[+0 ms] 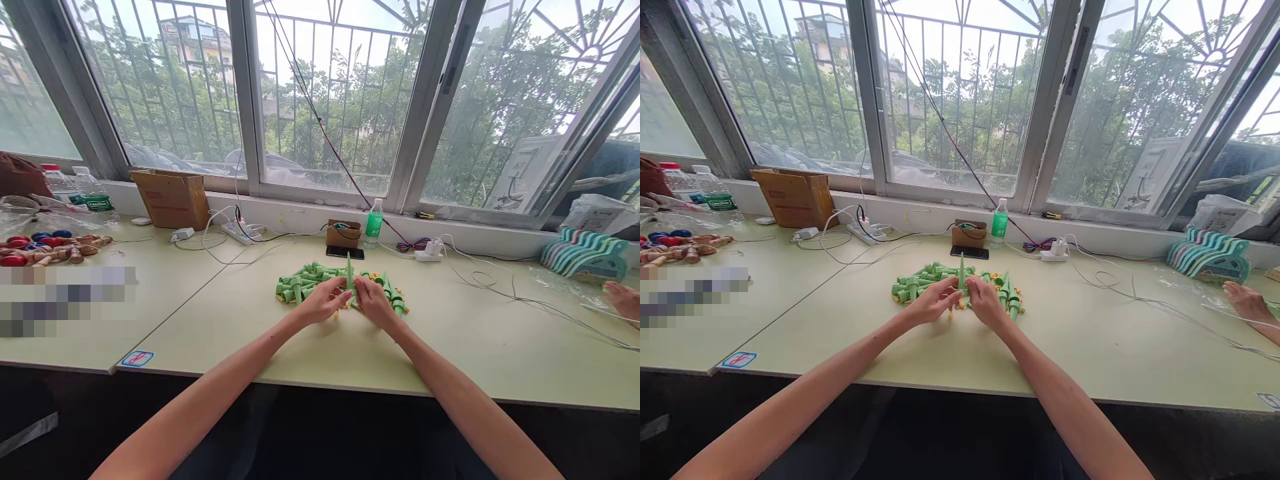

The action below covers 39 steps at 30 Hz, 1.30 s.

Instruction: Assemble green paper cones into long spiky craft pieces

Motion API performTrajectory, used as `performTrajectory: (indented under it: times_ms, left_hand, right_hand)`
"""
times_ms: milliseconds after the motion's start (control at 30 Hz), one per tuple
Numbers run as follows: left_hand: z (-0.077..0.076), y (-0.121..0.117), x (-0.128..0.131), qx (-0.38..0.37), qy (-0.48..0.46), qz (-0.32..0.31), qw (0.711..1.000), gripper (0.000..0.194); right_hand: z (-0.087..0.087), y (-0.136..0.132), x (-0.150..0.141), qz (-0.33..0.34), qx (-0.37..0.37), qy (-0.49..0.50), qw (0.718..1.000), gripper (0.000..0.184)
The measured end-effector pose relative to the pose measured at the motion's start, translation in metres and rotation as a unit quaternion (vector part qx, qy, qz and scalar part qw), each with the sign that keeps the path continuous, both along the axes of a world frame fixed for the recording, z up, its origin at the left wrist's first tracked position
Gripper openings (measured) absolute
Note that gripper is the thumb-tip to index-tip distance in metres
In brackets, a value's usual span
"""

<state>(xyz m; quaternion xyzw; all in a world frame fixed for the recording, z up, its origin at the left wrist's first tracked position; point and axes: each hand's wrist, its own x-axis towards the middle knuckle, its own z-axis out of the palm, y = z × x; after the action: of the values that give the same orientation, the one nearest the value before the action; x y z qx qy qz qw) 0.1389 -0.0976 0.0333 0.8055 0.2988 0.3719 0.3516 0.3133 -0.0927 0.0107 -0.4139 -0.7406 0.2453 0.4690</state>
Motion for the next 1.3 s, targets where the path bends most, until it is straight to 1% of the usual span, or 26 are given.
performTrajectory:
  times_ms: [167, 533, 667, 833, 1067, 1300]
  left_hand:
    - [-0.0002, 0.0011, -0.0008, 0.038, 0.012, 0.014, 0.999, 0.033]
    - [-0.0072, 0.0071, -0.0037, 0.097, 0.028, 0.023, 0.995, 0.024]
    - [-0.0073, 0.0082, -0.0046, 0.098, 0.038, 0.026, 0.994, 0.021]
    - [-0.0071, 0.009, -0.0062, 0.101, 0.036, 0.032, 0.994, 0.021]
    - [-0.0058, 0.0072, -0.0044, 0.116, 0.042, 0.051, 0.991, 0.021]
    - [-0.0039, 0.0065, -0.0013, 0.074, 0.009, 0.069, 0.995, 0.025]
  right_hand:
    - [-0.0021, 0.0023, 0.0018, 0.001, 0.013, -0.012, 1.0, 0.04]
    - [-0.0031, 0.0038, 0.0027, -0.007, 0.046, -0.038, 0.998, 0.04]
    - [-0.0037, 0.0047, 0.0033, -0.005, 0.053, -0.054, 0.997, 0.039]
    - [-0.0048, 0.0054, 0.0035, -0.011, 0.07, -0.073, 0.995, 0.04]
    - [-0.0034, 0.0029, 0.0011, -0.005, 0.067, -0.069, 0.995, 0.041]
    - [0.0004, 0.0007, -0.0029, -0.011, 0.063, -0.052, 0.997, 0.043]
